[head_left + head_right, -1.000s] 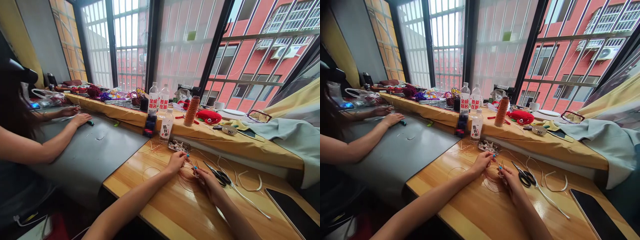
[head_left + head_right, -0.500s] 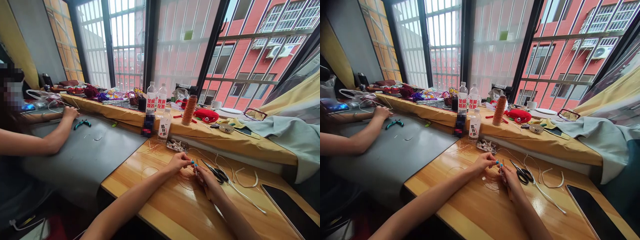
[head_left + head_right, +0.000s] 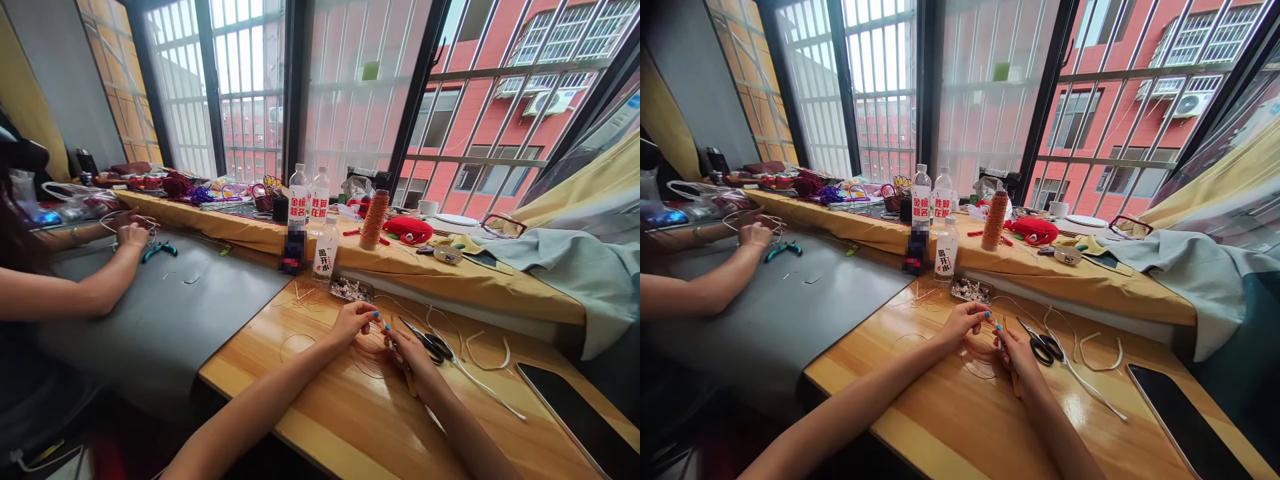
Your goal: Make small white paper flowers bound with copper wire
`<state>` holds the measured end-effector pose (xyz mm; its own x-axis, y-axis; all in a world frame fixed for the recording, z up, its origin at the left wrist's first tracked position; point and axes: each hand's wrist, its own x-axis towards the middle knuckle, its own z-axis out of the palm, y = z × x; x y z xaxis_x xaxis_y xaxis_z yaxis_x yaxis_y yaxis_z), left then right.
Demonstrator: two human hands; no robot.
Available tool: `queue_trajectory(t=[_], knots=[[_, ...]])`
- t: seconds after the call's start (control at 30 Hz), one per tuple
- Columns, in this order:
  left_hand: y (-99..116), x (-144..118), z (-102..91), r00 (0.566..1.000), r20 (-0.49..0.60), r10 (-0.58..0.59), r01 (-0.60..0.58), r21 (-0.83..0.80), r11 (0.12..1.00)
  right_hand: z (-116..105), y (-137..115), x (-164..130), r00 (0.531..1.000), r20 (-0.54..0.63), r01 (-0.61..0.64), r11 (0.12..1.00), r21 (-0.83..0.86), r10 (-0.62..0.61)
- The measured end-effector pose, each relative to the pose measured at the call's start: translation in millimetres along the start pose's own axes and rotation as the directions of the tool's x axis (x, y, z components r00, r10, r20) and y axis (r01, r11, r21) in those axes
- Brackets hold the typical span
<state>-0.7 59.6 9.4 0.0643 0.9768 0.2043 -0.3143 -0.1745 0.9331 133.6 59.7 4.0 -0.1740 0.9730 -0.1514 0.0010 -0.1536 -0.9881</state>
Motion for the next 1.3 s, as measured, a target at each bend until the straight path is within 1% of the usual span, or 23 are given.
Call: queue_trajectory(t=[0.1,0.2,0.27,0.37,0.47,0.53,0.67,0.7,0.77,0.83,0.93,1.03,1.13,1.3], knots=[[-1,0,-0.2,1.0,0.0,-0.008,0.008,-0.038,0.999,0,1,0,1.0,0.018,0.003,1.0,-0.019,-0.003],[-3,-1,0.2,1.0,-0.013,-0.002,0.002,-0.022,1.0,0,4,2,0.999,0.048,0.023,0.999,-0.025,-0.022],[-3,-2,0.5,1.0,-0.013,0.009,-0.009,0.04,0.999,-1,5,4,0.998,0.054,0.026,0.999,-0.032,-0.024],[-4,-4,0.4,0.997,-0.046,0.061,-0.048,0.246,0.968,0,5,4,0.998,0.06,0.008,0.999,-0.041,-0.006],[-6,-6,-0.5,0.984,-0.104,0.144,-0.079,0.473,0.877,1,5,2,0.997,0.074,-0.008,0.998,-0.063,0.013],[-7,-7,-1.5,0.974,-0.107,0.201,-0.102,0.587,0.803,1,5,0,0.995,0.104,0.002,0.997,-0.077,0.006],[-9,-9,-2.9,0.945,-0.054,0.322,-0.174,0.752,0.635,2,3,-5,0.985,0.175,0.016,0.992,-0.125,0.006],[-9,-9,-2.8,0.942,-0.034,0.333,-0.187,0.772,0.607,2,2,-7,0.984,0.18,0.014,0.991,-0.133,0.01],[-8,-10,-2.3,0.945,0.011,0.328,-0.211,0.786,0.581,3,-2,-10,0.984,0.178,0.008,0.992,-0.126,0.015],[-7,-11,-1.4,0.947,0.059,0.315,-0.241,0.78,0.578,3,-6,-12,0.985,0.173,-0.004,0.993,-0.116,0.024],[-5,-12,-0.6,0.937,0.108,0.331,-0.291,0.767,0.572,3,-11,-16,0.987,0.158,-0.008,0.993,-0.116,0.027],[-4,-12,-0.2,0.933,0.104,0.345,-0.302,0.746,0.593,4,-13,-19,0.989,0.145,0.0,0.992,-0.126,0.018],[-3,-10,0.2,0.947,0.06,0.317,-0.267,0.695,0.667,6,-15,-22,0.989,0.144,0.008,0.991,-0.13,0.011],[-3,-6,-0.2,0.98,-0.042,0.196,-0.146,0.519,0.842,7,-16,-24,0.988,0.155,0.005,0.99,-0.141,0.017]])
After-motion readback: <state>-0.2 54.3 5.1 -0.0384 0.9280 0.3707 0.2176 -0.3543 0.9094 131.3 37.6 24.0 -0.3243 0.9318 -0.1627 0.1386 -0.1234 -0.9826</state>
